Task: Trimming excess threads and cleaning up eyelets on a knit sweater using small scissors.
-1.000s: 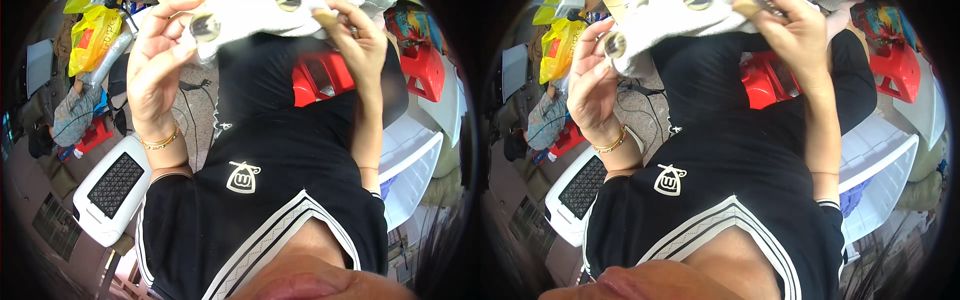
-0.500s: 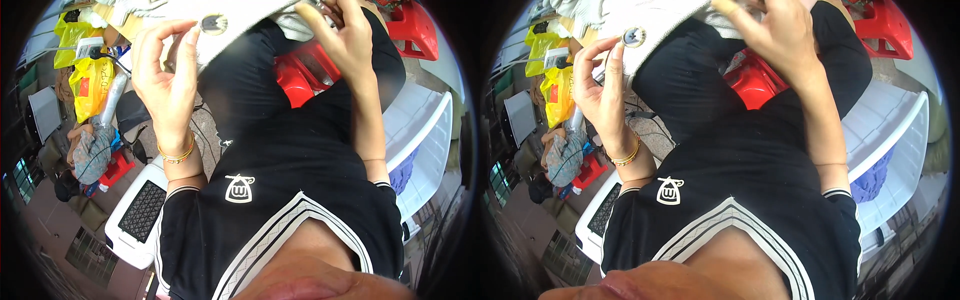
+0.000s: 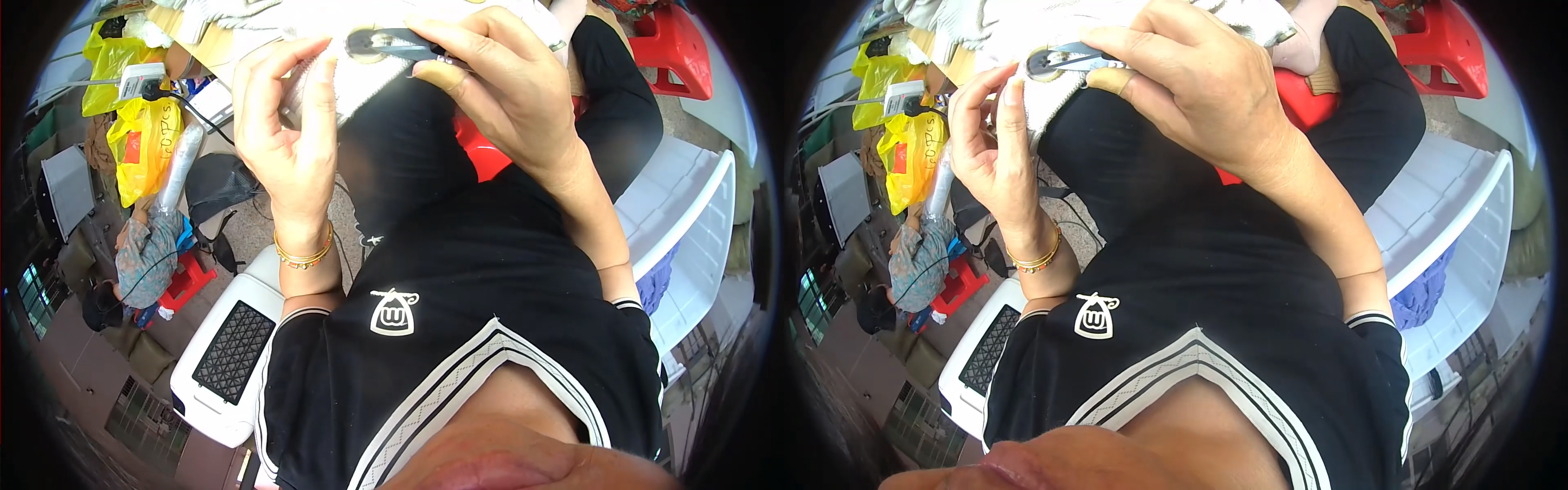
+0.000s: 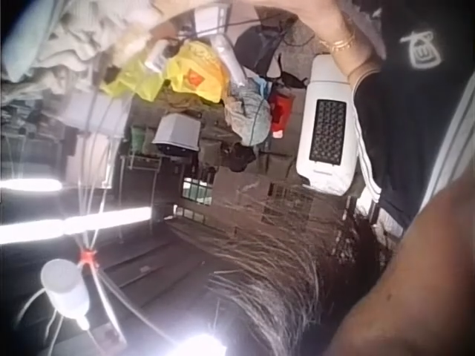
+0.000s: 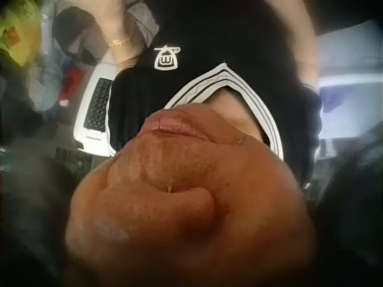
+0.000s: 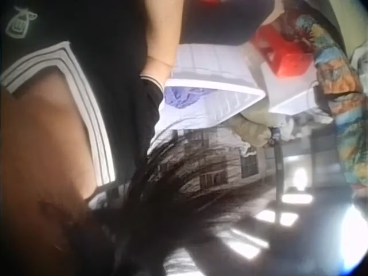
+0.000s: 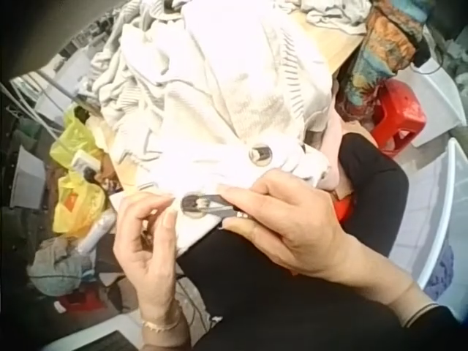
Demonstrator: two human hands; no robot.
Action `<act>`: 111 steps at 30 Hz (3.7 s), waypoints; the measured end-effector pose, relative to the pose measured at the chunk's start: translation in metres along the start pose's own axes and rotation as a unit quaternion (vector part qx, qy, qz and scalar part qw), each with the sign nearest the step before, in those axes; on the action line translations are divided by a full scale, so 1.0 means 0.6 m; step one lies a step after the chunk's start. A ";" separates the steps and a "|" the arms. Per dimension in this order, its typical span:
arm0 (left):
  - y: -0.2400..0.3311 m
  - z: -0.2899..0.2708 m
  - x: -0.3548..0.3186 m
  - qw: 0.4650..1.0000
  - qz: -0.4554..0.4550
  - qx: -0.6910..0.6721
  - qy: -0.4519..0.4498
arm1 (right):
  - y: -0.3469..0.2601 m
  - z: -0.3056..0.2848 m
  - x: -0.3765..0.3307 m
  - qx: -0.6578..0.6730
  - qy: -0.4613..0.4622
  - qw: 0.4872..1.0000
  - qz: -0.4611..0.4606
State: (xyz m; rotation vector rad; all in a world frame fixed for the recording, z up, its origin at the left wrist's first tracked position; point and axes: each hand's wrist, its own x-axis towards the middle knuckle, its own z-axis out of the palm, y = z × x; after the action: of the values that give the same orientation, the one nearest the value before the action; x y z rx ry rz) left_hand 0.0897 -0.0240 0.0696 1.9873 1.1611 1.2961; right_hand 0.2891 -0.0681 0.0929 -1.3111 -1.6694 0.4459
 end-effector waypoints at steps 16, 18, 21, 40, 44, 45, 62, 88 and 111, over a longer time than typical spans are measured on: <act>-0.005 0.002 -0.002 0.999 0.029 0.028 0.003 | 0.008 0.006 0.002 0.043 -0.019 0.999 -0.006; -0.004 0.003 -0.003 0.999 0.037 0.019 0.009 | 0.009 0.010 0.003 0.051 -0.015 0.998 -0.014; -0.006 0.001 -0.006 0.995 0.080 0.054 0.027 | 0.008 0.017 0.003 0.063 -0.009 0.998 -0.001; 0.022 -0.007 0.015 0.999 -0.008 0.035 -0.024 | 0.030 0.037 0.026 0.120 0.016 0.991 -0.056; 0.022 -0.003 0.017 0.999 -0.003 0.036 -0.021 | 0.036 0.048 0.028 0.135 0.043 0.987 -0.072; 0.020 -0.001 0.017 0.999 0.002 0.035 -0.024 | 0.038 0.049 0.028 0.133 0.049 0.987 -0.073; 0.025 0.019 0.036 0.992 0.067 0.101 0.015 | 0.057 0.057 0.036 0.264 0.028 0.963 0.038; 0.008 0.018 0.038 0.979 0.149 0.140 0.006 | 0.003 0.000 0.023 -0.058 -0.011 0.997 -0.051; -0.007 0.016 0.033 0.966 0.207 0.151 0.020 | 0.019 0.018 0.013 -0.041 0.061 0.991 -0.111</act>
State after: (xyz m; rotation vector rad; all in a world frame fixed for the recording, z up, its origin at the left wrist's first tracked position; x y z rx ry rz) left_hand 0.1002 -0.0044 0.0718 2.5416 1.0440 1.4300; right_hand 0.2864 -0.0540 0.0824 -1.1696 -1.7206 0.1646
